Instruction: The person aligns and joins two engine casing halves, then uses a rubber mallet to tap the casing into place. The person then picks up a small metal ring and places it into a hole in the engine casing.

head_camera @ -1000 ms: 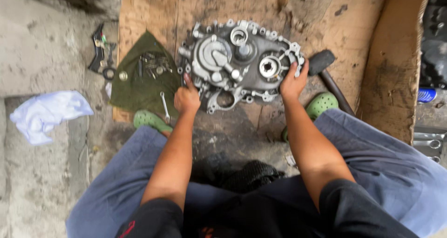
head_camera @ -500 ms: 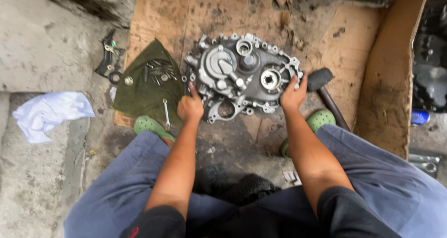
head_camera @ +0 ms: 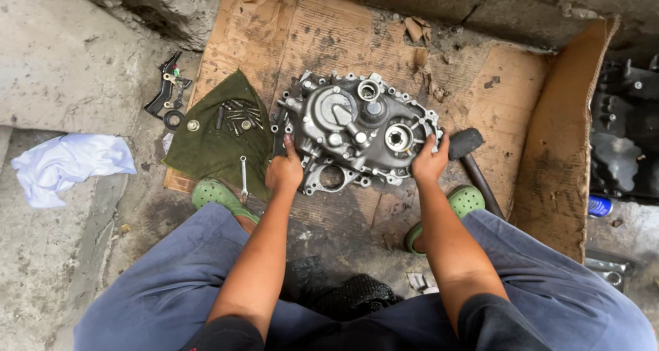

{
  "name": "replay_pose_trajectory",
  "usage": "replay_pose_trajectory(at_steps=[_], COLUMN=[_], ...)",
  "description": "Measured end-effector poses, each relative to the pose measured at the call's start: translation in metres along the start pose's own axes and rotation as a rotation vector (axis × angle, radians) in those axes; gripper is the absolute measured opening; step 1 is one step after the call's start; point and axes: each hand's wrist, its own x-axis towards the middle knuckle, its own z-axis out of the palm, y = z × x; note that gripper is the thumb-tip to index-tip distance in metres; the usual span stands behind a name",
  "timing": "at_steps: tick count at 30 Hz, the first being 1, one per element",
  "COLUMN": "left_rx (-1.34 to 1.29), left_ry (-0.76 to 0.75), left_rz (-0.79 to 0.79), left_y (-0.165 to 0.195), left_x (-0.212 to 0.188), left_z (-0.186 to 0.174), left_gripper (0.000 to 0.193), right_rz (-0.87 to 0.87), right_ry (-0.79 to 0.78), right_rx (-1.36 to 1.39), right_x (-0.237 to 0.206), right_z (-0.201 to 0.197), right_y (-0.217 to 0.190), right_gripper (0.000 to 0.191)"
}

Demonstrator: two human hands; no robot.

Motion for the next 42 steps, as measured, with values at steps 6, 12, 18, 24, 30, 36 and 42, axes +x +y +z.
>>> replay_pose_trajectory(at_steps=[6,12,18,24,30,36,42], left_rx=[-0.017,-0.066,-0.163,-0.080,-0.110,-0.107,-0.110], left_ry=[-0.076,-0.147,-0.182,-0.118,-0.096,-0.001,0.030], left_rz=[0.005,-0.124,-0.151,-0.076,-0.067,-0.118,-0.123], left_y=[-0.005,-0.031,-0.061,-0.057,-0.056,-0.050,-0.058], left_x=[0.002,-0.039,-0.066,-0.055,-0.062,-0.060,-0.061], left_z=[-0.003,0.023,0.048,0.048,0.049,0.055,0.061], left_gripper=[0.113,0.115,0.116,0.113,0.114,0.110,0.107], right_rz=[-0.034,-0.189,-0.213,-0.159,-0.157,-0.124,-0.144], right_ry=[-0.024,-0.130,-0.216,-0.167,-0.162,-0.182,-0.144], right_rx=[0.063,0.069,0.044,-0.003,0.031,0.054,0.056], right_x=[0.004,0.019,0.024,0.022,0.030,0.034,0.038], right_z=[-0.001,-0.012,-0.021,-0.023,-0.023,-0.024,-0.019], right_y=[0.005,0.018,0.018,0.019,0.028,0.039,0.055], right_gripper=[0.045,0.042,0.043,0.049,0.054,0.053,0.051])
